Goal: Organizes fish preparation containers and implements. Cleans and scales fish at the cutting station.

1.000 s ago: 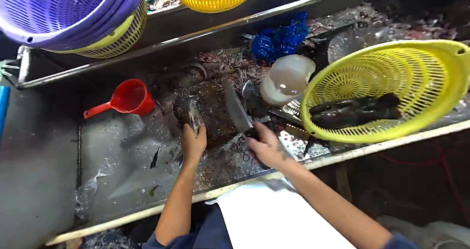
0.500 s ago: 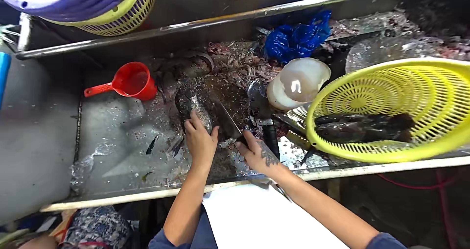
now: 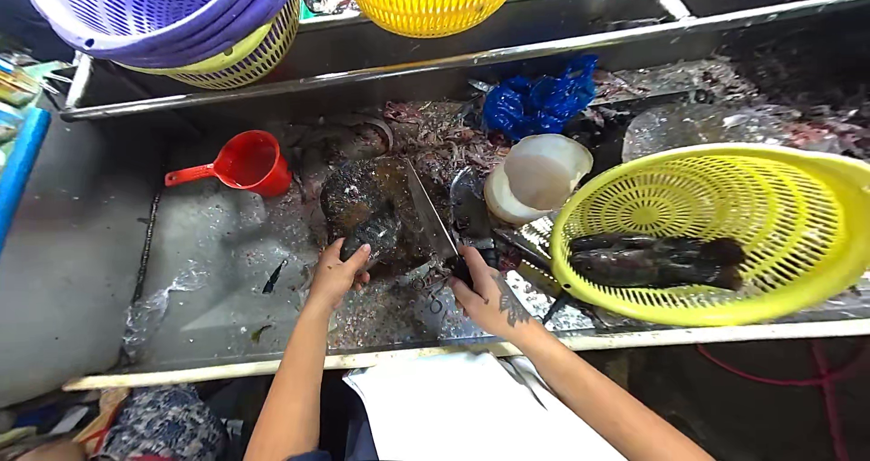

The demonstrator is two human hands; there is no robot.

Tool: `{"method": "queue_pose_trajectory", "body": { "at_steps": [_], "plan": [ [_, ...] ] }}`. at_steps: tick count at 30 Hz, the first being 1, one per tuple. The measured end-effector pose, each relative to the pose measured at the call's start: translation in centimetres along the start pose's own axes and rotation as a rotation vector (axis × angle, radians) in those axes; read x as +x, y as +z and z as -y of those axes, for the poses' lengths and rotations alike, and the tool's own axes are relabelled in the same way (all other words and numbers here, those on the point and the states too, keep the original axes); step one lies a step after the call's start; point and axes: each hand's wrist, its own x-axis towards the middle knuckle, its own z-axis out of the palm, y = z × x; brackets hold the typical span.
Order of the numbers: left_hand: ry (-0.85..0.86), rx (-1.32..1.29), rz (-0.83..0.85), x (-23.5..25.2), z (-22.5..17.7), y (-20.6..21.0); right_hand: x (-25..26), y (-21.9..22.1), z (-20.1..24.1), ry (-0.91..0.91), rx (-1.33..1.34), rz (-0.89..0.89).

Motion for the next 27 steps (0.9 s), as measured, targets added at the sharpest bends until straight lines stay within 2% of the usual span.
{"method": "queue_pose_trajectory", "body": {
  "at_steps": [3,7,9,12,14,15,16,18,19,20,22,25,27],
  "plan": [
    [-0.090,0.181,-0.092,0.2,0.9,-0.4,0.5,-0.1,-0.3,0.051,-0.305,0.026],
    [-0.126,0.222,-0.119,-0.5,1.1,-1.9,0.3,-0.7,2.2,0.030,-0.416,-0.098],
    [-0.119,0.258,-0.111,-0.7,1.1,-2.8,-0.1,-0.9,4.8,-0.147,-0.421,-0.252],
    [-0.122,0.328,-0.106,-1.1,0.8,-3.4,-0.1,-0.7,8.6,-0.548,-0.359,-0.562],
    [-0.131,0.384,-0.102,-0.8,0.8,-3.7,1.1,-0.1,9.6,-0.666,-0.288,-0.633],
    [-0.122,0.398,-0.107,-0.7,0.9,-3.8,1.9,0.8,9.0,-0.634,-0.293,-0.621],
    [-0.110,0.399,-0.112,-0.7,0.9,-3.8,2.7,2.0,7.9,-0.515,-0.352,-0.550],
    [-0.090,0.391,-0.123,-0.7,0.8,-3.9,4.4,3.9,6.3,-0.047,-0.541,-0.161],
    [-0.078,0.393,-0.141,-0.6,0.8,-3.8,5.4,4.3,6.2,0.129,-0.602,0.012],
    [-0.056,0.401,-0.181,-0.5,0.8,-3.8,6.0,4.3,6.2,0.200,-0.614,0.085],
    [0.024,0.399,-0.335,-0.4,1.2,-3.2,6.8,3.5,6.2,0.192,-0.591,0.134],
    [0.286,0.357,-0.624,1.0,2.4,-1.6,6.6,2.6,4.0,0.126,-0.496,0.121],
    [0.420,0.320,-0.705,2.5,2.4,-0.5,5.6,2.4,2.5,0.134,-0.403,0.114]
  ]
}}
